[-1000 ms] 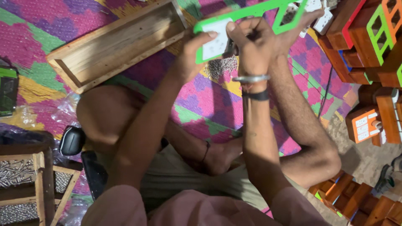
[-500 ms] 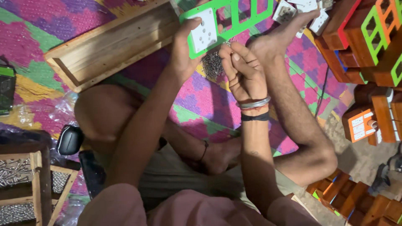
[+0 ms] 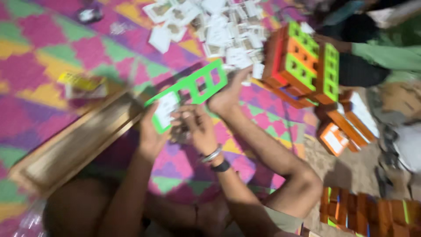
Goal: The person sits on a mat and assembles electrical socket units by inserting metal screws into red and green plastic frames. They handle multiple socket modules and fasteners, working one at a time and occasionally shifting the frames to access different screw holes.
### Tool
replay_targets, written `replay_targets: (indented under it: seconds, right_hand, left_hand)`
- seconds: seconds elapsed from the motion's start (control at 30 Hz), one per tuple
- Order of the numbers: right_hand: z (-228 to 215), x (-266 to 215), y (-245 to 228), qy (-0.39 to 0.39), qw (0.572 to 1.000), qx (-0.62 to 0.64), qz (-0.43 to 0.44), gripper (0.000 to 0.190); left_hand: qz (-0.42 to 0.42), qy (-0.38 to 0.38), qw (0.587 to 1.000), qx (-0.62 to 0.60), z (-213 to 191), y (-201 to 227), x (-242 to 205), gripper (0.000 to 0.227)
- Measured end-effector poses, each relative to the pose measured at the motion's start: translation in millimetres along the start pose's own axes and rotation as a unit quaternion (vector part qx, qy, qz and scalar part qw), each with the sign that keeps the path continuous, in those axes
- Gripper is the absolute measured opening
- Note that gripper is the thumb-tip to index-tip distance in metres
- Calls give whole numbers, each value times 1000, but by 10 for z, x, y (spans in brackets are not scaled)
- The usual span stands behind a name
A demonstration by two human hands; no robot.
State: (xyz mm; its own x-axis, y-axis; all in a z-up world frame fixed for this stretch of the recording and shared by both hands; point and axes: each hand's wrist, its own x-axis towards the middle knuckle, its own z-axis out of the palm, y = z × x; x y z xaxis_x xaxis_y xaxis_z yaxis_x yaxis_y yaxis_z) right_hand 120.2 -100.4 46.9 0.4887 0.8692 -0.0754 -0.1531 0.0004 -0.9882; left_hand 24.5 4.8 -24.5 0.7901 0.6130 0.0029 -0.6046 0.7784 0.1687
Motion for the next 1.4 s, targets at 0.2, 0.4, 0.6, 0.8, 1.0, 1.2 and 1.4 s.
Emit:
replay_targets:
  seconds: [0.2,0.4,0.6,0.8,1.0,1.2,1.4]
  right_hand:
    - [-147,30,153,55,993,-96,-46,13]
    - [-91,138,-146,-35,988,133,67,18]
    - [96,233,-255,-32,999,-15,40,14]
    - [311,232,-178,-38,990,-134,-30,9]
    - [363,263,-56,-4,984,-164,-68,5]
    - [466,286,-89,67,962,-244,-105,18]
    - [389,357,-108,28,955,-285,-78,19]
  left_hand:
    - [24,28,996,77,-11,21,-59,65]
    - [-5,-12,1000,18,162,36,-217,64]
    - [14,4,999,-44,-49,-114,18,57]
    - [35,6,997,68,3,-44,-73,56]
    - [27,35,998,36,-82,-99,-37,44]
    - [78,27,982,171,-206,-133,-6,57]
    - [73,44,967,238,-258,-112,-60,68]
